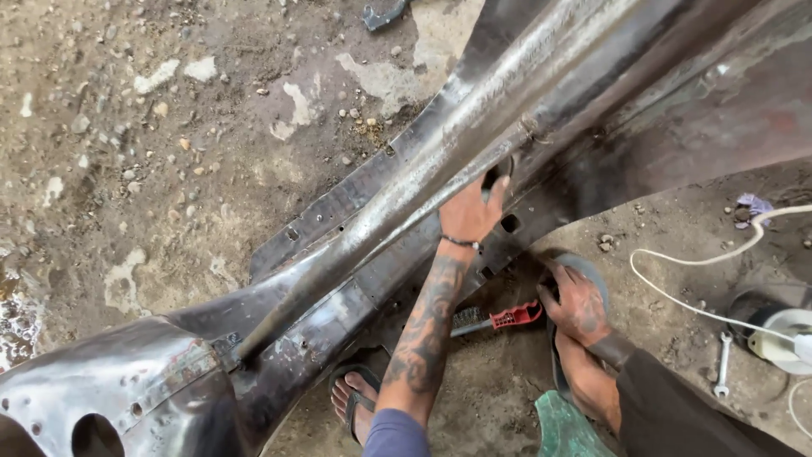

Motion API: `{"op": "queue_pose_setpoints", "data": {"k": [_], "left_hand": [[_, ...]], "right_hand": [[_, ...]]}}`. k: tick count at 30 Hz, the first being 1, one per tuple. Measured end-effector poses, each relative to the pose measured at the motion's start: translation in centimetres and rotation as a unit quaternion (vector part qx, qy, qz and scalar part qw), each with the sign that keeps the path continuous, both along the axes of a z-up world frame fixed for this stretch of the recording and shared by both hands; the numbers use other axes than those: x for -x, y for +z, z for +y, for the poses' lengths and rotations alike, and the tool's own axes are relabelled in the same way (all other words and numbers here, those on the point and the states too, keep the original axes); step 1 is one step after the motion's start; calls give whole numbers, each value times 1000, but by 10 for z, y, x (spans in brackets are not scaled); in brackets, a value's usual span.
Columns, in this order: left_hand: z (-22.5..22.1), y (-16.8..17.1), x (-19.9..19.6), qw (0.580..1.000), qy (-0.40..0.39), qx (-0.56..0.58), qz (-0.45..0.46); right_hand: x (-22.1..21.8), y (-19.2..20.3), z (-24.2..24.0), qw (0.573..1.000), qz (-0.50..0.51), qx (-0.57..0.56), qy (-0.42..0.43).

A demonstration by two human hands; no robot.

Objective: Sanding the metal frame of a motorcycle to prepare the surface for repair or painting.

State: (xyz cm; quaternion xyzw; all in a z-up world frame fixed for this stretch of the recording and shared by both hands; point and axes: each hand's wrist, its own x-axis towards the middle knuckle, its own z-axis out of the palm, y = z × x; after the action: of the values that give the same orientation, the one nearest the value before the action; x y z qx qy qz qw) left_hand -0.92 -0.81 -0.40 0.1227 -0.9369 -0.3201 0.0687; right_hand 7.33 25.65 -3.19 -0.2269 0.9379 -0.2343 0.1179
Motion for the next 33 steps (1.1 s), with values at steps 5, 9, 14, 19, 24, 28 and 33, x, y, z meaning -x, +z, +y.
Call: {"op": "queue_pose_setpoints", "data": {"k": [5,9,14,19,24,28,33], "left_hand": [[-7,26,-27,992,-77,67,70],[-4,24,-16,993,-72,75,53],[-4,14,-11,998,-45,-11,35],[-3,22,-16,991,-63,104,52],[4,-1,-6,994,23,62,83],[0,-17,-8,993,-15,53,106],[-2,13,-12,991,-39,40,125]], "right_hand": [[0,5,-1,1000,21,6,13],[5,-6,3,999,22,18,14],[2,6,-3,1000,3,2,13],[2,5,0,1000,-4,16,11],[1,3,2,999,-23,15,15],[-1,-8,5,1000,7,30,4],[-2,-22,13,999,14,29,10]]}}
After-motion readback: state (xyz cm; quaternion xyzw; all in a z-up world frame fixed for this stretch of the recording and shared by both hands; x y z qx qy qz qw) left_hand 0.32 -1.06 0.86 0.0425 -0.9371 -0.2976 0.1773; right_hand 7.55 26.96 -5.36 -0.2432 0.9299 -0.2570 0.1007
